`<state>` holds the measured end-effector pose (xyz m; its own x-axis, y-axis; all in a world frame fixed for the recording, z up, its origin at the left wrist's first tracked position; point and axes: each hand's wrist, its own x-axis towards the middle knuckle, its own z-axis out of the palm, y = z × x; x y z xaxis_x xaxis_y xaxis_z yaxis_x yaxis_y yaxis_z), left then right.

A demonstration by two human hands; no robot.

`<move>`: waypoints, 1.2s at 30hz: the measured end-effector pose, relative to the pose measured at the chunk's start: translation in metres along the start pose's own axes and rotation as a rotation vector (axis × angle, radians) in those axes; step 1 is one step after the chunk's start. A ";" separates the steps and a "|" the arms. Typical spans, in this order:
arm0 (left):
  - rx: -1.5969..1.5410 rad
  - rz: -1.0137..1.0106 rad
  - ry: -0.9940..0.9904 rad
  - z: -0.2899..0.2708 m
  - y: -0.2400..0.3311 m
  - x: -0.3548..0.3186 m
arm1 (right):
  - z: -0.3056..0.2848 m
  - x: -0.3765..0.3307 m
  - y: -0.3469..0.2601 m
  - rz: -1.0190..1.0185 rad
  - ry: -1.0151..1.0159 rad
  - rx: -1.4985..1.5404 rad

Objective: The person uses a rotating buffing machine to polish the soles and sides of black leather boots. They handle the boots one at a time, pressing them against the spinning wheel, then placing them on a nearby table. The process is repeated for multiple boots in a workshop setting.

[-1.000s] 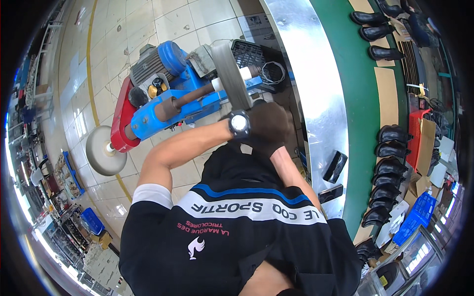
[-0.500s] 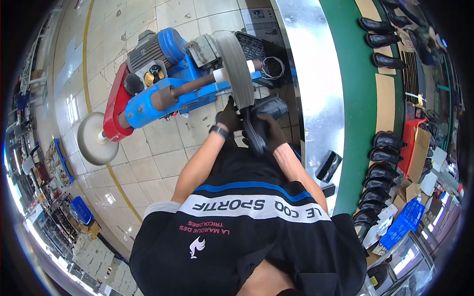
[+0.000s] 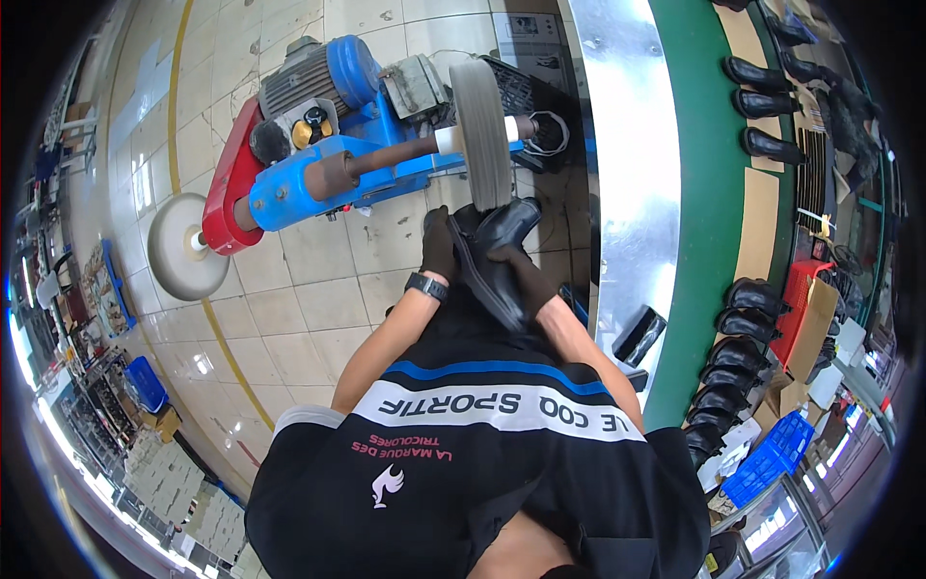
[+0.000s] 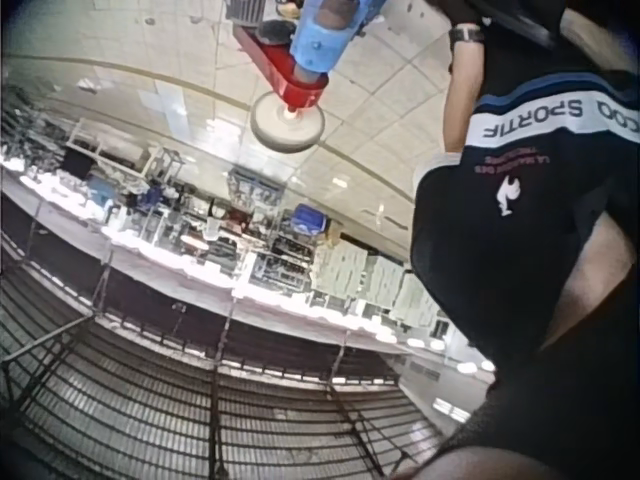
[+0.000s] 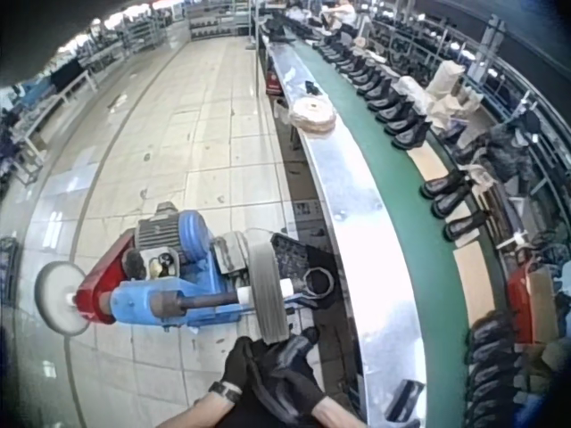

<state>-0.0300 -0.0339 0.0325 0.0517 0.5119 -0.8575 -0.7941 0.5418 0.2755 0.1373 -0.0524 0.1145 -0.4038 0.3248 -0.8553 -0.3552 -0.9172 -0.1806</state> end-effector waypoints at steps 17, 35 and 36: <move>1.370 0.312 -0.709 0.034 0.014 0.017 | 0.000 -0.080 -0.007 -0.561 0.172 -0.693; 2.156 1.189 -0.478 0.027 0.017 0.021 | -0.045 -0.062 0.026 -0.341 -0.056 0.146; 2.176 1.207 -0.501 0.030 0.021 0.013 | -0.047 -0.063 0.030 -0.338 -0.036 0.161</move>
<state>-0.0275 0.0041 0.0405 0.5756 0.8136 -0.0818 0.7584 -0.4937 0.4255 0.1913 -0.1109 0.1401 -0.2696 0.6135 -0.7423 -0.6006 -0.7097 -0.3683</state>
